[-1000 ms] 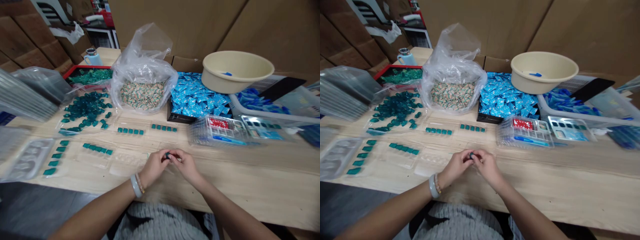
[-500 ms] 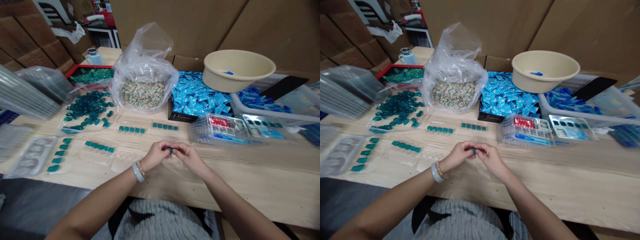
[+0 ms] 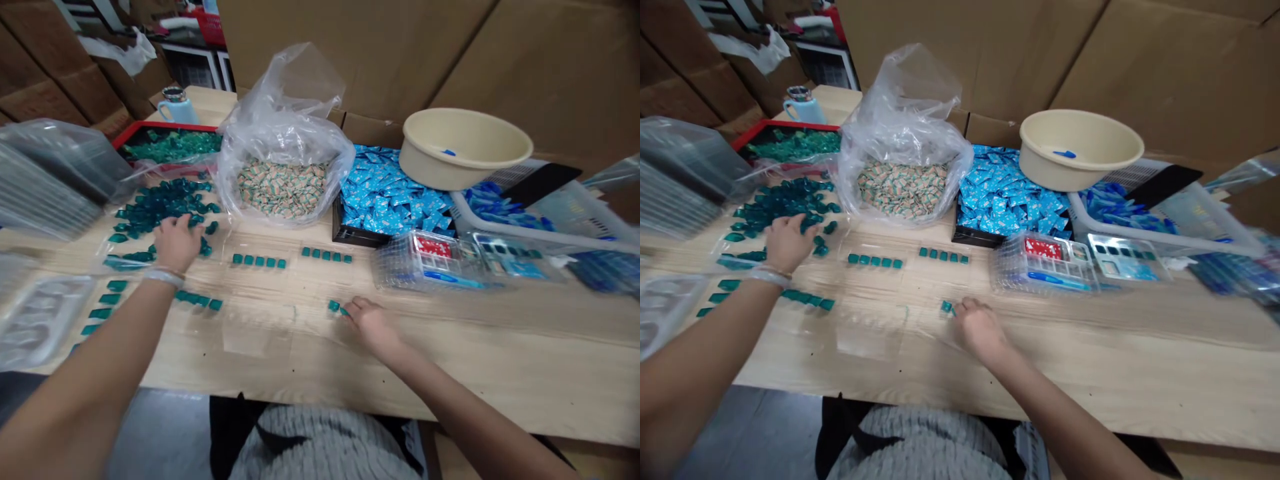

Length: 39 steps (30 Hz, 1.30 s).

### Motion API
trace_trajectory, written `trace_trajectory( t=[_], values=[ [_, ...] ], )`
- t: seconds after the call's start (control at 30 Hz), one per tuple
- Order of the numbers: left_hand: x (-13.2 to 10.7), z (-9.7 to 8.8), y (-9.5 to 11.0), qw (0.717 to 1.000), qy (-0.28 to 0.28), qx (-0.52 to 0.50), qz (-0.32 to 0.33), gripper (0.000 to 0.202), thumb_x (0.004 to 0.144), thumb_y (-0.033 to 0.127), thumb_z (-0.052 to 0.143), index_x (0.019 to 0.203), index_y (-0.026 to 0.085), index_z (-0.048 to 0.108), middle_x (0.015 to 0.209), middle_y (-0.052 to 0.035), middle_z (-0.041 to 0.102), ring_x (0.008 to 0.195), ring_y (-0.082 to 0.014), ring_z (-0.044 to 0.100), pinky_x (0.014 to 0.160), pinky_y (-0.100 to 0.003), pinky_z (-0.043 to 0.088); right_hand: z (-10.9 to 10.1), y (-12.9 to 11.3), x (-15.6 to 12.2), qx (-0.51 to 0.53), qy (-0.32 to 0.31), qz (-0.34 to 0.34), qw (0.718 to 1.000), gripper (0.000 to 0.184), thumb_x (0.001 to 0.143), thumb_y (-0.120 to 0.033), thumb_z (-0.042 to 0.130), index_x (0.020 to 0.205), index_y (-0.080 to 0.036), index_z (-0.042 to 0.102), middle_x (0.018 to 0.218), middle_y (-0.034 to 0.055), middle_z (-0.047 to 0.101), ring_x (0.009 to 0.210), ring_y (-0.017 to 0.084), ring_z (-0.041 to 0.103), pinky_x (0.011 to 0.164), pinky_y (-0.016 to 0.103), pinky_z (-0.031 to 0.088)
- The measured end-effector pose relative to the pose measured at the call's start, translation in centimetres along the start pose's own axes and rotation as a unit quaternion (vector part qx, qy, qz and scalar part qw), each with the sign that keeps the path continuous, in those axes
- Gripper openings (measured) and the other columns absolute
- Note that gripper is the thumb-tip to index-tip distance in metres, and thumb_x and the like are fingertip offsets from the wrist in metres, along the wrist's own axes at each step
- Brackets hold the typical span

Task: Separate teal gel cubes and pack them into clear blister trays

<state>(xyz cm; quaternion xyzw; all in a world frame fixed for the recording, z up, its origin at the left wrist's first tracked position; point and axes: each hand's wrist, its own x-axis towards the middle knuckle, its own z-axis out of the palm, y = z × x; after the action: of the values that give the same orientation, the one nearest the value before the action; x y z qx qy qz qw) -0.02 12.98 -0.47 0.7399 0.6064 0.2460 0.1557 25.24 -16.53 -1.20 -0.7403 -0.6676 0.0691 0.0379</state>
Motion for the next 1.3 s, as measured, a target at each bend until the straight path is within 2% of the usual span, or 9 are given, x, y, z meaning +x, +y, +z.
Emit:
trace_trajectory(
  t=[0.1, 0.27, 0.53, 0.6, 0.7, 0.8, 0.87, 1.17, 1.3],
  values=[
    [3.0, 0.3, -4.2, 0.991, -0.004, 0.134, -0.021, 0.036, 0.075, 0.032, 0.051, 0.106, 0.014, 0.054, 0.113, -0.0181, 0.046, 0.109, -0.0409, 0.038, 0.082, -0.057, 0.032, 0.8, -0.1, 0.8, -0.028, 0.0, -0.012, 1.0, 0.022, 0.079, -0.01, 0.042, 0.069, -0.017, 0.06, 0.068, 0.0075, 0.059, 0.062, 0.016, 0.055, 0.056, 0.025, 0.041],
    [3.6, 1.5, -6.0, 0.987, -0.013, 0.157, -0.004, 0.03, 0.078, 0.025, 0.044, 0.103, 0.015, 0.057, 0.1, -0.0141, 0.054, 0.096, -0.0267, 0.05, 0.082, -0.038, 0.038, 3.1, 2.4, -0.1, 0.004, 0.051, -0.043, 0.998, 0.026, 0.083, -0.024, 0.037, 0.088, -0.018, 0.061, 0.078, 0.0072, 0.063, 0.069, 0.019, 0.058, 0.065, 0.031, 0.046],
    [4.4, -1.2, -7.0, 0.991, 0.065, -0.109, -0.041, 0.024, 0.076, 0.023, 0.049, 0.097, 0.017, 0.058, 0.092, -0.0067, 0.06, 0.089, -0.0206, 0.054, 0.082, -0.035, 0.038, -0.8, 1.0, 2.0, -0.032, 0.164, -0.021, 0.986, 0.045, 0.08, -0.048, 0.038, 0.108, -0.017, 0.054, 0.088, 0.0129, 0.058, 0.079, 0.028, 0.056, 0.063, 0.04, 0.042],
    [4.3, -1.3, -6.4, 0.948, 0.028, -0.291, -0.122, 0.024, 0.075, 0.022, 0.051, 0.098, 0.015, 0.057, 0.081, -0.0049, 0.061, 0.075, -0.0158, 0.057, 0.07, -0.029, 0.044, -2.2, -2.4, 6.2, 0.056, 0.183, -0.057, 0.98, 0.038, 0.08, -0.04, 0.043, 0.109, -0.018, 0.052, 0.088, 0.0112, 0.057, 0.079, 0.024, 0.056, 0.064, 0.036, 0.044],
    [3.5, -1.3, -4.9, 0.804, -0.063, -0.533, -0.258, 0.019, 0.075, 0.013, 0.05, 0.093, 0.012, 0.055, 0.066, -0.0019, 0.058, 0.058, -0.0096, 0.056, 0.056, -0.021, 0.045, -2.0, -8.8, 14.4, 0.242, 0.153, -0.123, 0.95, 0.026, 0.082, -0.027, 0.044, 0.104, -0.02, 0.055, 0.085, 0.0073, 0.057, 0.075, 0.017, 0.055, 0.067, 0.03, 0.045],
    [1.7, -1.7, -3.0, 0.677, -0.174, -0.657, -0.281, 0.014, 0.074, 0.006, 0.049, 0.084, 0.01, 0.057, 0.066, -0.0031, 0.06, 0.055, -0.0073, 0.056, 0.054, -0.017, 0.046, -0.3, -14.0, 21.1, 0.376, 0.146, -0.123, 0.907, 0.028, 0.079, -0.018, 0.044, 0.104, -0.017, 0.056, 0.078, 0.005, 0.054, 0.066, 0.014, 0.053, 0.062, 0.026, 0.045],
    [0.1, -2.1, -1.8, 0.64, -0.238, -0.682, -0.264, 0.016, 0.072, 0.002, 0.049, 0.081, 0.009, 0.059, 0.069, -0.0043, 0.062, 0.057, -0.0075, 0.057, 0.057, -0.018, 0.048, 0.6, -15.7, 23.0, 0.415, 0.139, -0.139, 0.888, 0.028, 0.077, -0.016, 0.044, 0.102, -0.017, 0.057, 0.081, 0.0048, 0.054, 0.069, 0.013, 0.053, 0.064, 0.026, 0.045],
    [-7.3, -0.3, 3.2, 0.669, -0.272, -0.655, -0.223, 0.018, 0.066, 0.013, 0.062, 0.084, 0.01, 0.063, 0.069, -0.0028, 0.064, 0.057, -0.0067, 0.057, 0.06, -0.019, 0.048, 0.1, -11.8, 16.0, 0.531, 0.011, -0.01, 0.847, 0.017, 0.076, -0.027, 0.047, 0.08, -0.016, 0.059, 0.061, 0.0011, 0.056, 0.054, 0.012, 0.052, 0.053, 0.026, 0.044],
    [-9.8, 0.9, 6.2, 0.747, -0.278, -0.579, -0.171, 0.021, 0.064, 0.019, 0.063, 0.083, 0.01, 0.065, 0.064, -0.0008, 0.062, 0.053, -0.0076, 0.055, 0.056, -0.022, 0.048, -2.1, -9.6, 12.2, 0.375, 0.051, -0.056, 0.924, 0.018, 0.078, -0.023, 0.045, 0.069, -0.017, 0.059, 0.061, 0.0021, 0.054, 0.059, 0.013, 0.05, 0.057, 0.025, 0.04]
  ],
)
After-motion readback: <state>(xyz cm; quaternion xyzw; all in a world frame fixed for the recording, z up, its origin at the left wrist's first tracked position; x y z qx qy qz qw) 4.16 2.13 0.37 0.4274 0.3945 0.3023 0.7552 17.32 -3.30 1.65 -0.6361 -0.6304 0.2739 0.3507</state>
